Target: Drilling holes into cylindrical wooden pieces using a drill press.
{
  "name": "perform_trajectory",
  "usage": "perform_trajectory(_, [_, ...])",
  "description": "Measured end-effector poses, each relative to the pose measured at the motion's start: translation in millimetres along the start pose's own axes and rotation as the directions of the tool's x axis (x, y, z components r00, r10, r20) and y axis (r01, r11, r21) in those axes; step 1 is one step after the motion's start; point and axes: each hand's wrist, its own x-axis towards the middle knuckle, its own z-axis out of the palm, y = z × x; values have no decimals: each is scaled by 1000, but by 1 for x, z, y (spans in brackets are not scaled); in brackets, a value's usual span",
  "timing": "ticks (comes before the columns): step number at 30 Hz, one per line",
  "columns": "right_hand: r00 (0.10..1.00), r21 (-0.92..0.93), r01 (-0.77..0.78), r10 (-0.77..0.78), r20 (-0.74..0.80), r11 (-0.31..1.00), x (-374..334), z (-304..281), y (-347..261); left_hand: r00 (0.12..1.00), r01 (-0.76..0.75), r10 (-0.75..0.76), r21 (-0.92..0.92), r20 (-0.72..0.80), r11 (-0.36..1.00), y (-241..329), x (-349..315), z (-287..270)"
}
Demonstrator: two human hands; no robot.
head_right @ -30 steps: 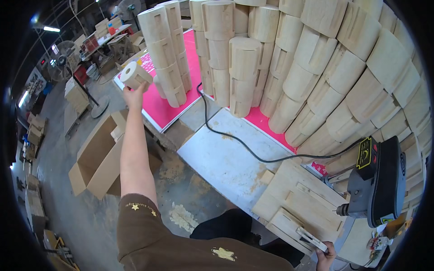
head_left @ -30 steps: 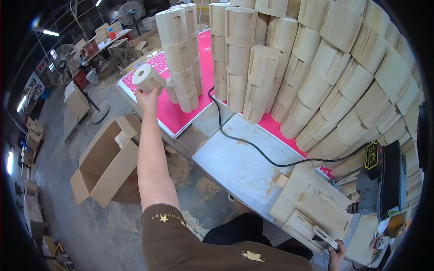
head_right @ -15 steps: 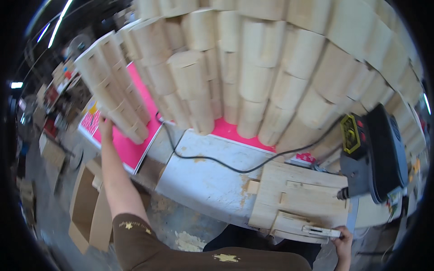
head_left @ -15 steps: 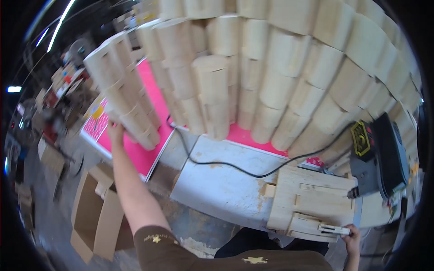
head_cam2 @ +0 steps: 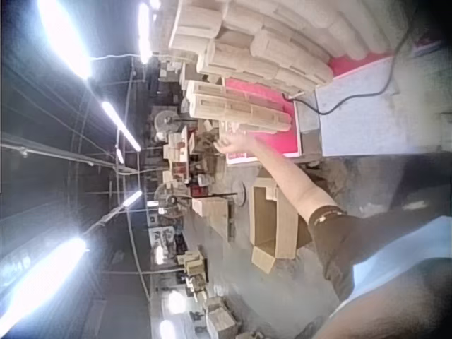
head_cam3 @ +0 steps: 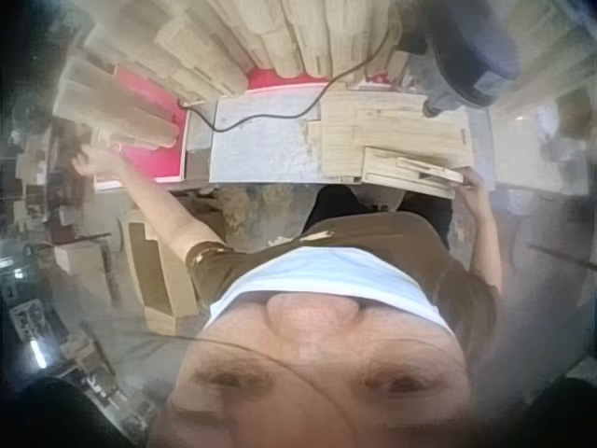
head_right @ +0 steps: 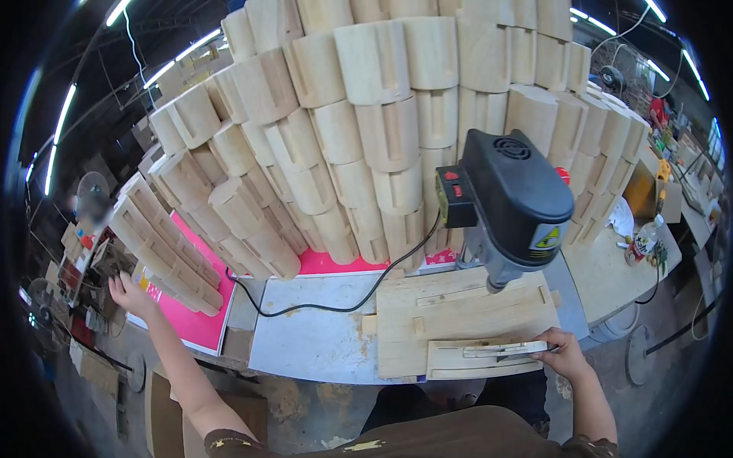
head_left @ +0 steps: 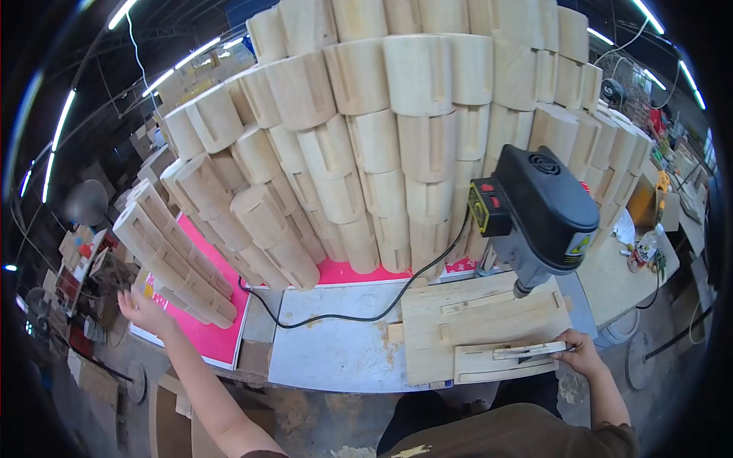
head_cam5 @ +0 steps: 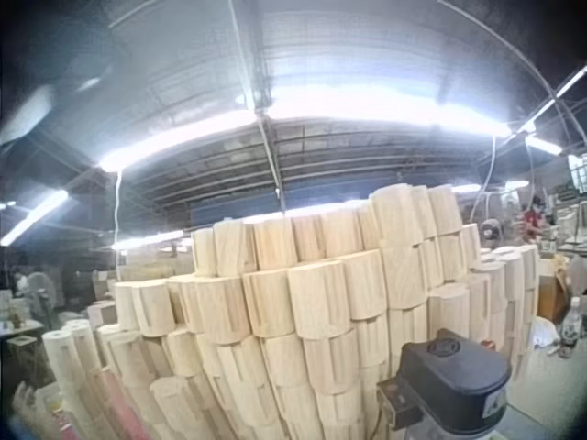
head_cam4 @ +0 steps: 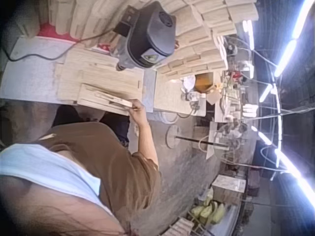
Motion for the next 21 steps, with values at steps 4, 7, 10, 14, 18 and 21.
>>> perform_trajectory(4, [999,-15,47,-47,-1,999,-1,-5,7,924,-108,247,-421,292,901,162,-60,86])
perform_trajectory(7, [994,18,109,-109,-22,994,-2,-6,21,809,-27,321,-513,493,858,259,-98,153])
perform_trajectory(10, [991,-8,133,-133,-7,991,-2,-6,27,703,-119,341,-369,625,922,310,-105,224])
perform_trajectory(14, [976,67,217,-215,-33,974,3,-3,30,697,-133,204,-155,687,979,323,-96,314])
perform_trajectory(18, [982,95,187,-183,-56,978,-3,-2,29,741,-310,127,168,660,936,333,-113,353])
perform_trajectory(21, [977,84,214,-213,-23,973,-6,-2,30,773,-375,73,361,630,854,340,-123,366])
